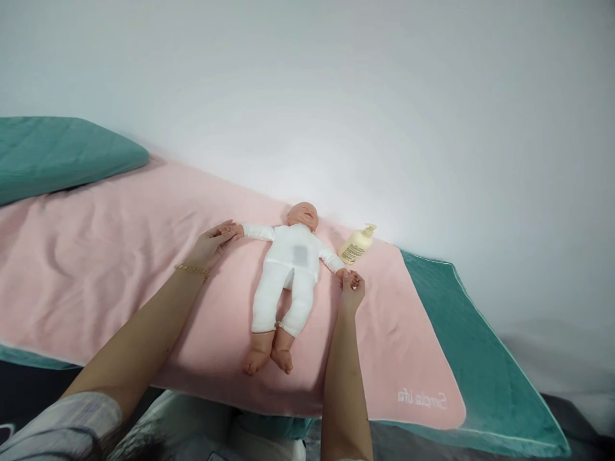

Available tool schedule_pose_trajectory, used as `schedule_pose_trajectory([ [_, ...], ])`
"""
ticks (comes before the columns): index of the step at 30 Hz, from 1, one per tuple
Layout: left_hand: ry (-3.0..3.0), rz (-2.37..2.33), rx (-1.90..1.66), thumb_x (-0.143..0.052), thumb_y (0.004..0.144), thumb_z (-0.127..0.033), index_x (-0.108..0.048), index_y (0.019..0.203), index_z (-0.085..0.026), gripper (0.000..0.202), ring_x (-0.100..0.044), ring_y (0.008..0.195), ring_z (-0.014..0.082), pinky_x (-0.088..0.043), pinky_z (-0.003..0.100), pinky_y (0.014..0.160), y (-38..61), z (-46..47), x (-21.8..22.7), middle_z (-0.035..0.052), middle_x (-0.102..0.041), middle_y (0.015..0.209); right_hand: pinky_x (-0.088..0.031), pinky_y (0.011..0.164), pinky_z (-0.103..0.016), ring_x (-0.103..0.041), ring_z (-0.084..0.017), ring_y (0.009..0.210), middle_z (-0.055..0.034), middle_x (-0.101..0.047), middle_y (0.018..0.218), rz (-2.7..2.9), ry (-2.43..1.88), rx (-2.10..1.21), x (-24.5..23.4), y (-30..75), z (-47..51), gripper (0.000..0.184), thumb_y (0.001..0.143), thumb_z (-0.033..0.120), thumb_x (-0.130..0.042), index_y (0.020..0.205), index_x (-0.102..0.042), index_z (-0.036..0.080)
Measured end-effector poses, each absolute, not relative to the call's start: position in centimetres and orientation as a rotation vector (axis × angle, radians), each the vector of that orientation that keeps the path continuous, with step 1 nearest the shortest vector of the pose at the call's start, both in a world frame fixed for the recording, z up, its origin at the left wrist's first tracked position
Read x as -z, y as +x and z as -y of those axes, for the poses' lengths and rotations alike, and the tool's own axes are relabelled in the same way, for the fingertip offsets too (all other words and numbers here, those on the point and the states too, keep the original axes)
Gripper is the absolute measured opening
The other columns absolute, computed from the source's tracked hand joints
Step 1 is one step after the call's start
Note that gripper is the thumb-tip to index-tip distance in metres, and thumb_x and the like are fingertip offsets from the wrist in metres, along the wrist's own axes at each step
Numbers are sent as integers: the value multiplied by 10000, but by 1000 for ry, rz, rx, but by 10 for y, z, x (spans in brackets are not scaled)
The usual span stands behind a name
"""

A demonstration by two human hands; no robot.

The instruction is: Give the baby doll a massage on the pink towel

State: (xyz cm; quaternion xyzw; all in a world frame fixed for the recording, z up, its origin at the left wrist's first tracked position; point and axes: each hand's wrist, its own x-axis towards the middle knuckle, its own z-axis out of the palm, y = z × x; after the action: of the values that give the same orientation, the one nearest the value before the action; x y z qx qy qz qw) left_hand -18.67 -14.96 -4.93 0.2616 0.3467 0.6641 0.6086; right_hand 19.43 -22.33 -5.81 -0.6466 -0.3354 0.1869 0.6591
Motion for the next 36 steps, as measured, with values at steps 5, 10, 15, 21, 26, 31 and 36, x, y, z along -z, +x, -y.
schedule_pose_trajectory([
  [5, 701, -996, -1533, -817, 695, -126, -742, 1024, -147, 338, -709, 866, 160, -593, 238, 823, -182, 148, 52, 88, -730, 1009, -522, 608, -283, -613, -174, 749, -63, -656, 946, 751, -1487, -391, 58, 192, 224, 443, 700, 529, -728, 925, -595, 172],
  [10, 681, -1048, -1557, -810, 717, -200, -753, 998, -147, 291, -698, 804, 173, -605, 278, 764, -179, 149, 51, 84, -734, 945, -479, 526, -273, -597, -171, 667, -65, -655, 846, 734, -1503, -371, 55, 189, 225, 437, 768, 578, -642, 871, -612, 155],
  [15, 656, -956, -1605, -729, 811, -200, -747, 955, -124, 164, -685, 962, 197, -598, 301, 863, -179, 149, 50, 109, -720, 1024, -487, 531, -290, -608, -181, 650, -93, -672, 845, 709, -1504, -372, 52, 187, 226, 491, 834, 614, -546, 918, -638, 139],
  [21, 601, -881, -1569, -673, 846, -128, -706, 1032, -138, 189, -684, 1002, 194, -593, 301, 892, -185, 149, 49, 100, -710, 1036, -544, 653, -303, -653, -203, 821, -128, -681, 1046, 703, -1475, -372, 50, 188, 227, 502, 843, 584, -556, 1063, -627, 139],
  [26, 569, -817, -1571, -700, 793, -54, -710, 1036, -162, 267, -666, 1061, 183, -583, 264, 915, -186, 148, 51, 73, -698, 1066, -551, 662, -305, -656, -201, 812, -128, -679, 1032, 714, -1466, -385, 48, 188, 228, 535, 798, 575, -623, 1083, -618, 122],
  [31, 644, -865, -1599, -791, 698, -82, -727, 1024, -146, 338, -688, 973, 158, -571, 229, 891, -183, 148, 54, 75, -704, 1069, -538, 644, -297, -646, -219, 863, -116, -674, 1026, 735, -1476, -377, 49, 189, 228, 504, 743, 540, -682, 1042, -628, 138],
  [36, 728, -1000, -1583, -832, 647, -166, -725, 1033, -144, 401, -694, 880, 162, -575, 269, 846, -179, 152, 50, 77, -716, 1011, -525, 660, -297, -631, -208, 870, -84, -664, 1021, 757, -1477, -354, 52, 189, 228, 460, 716, 523, -700, 994, -621, 165],
])
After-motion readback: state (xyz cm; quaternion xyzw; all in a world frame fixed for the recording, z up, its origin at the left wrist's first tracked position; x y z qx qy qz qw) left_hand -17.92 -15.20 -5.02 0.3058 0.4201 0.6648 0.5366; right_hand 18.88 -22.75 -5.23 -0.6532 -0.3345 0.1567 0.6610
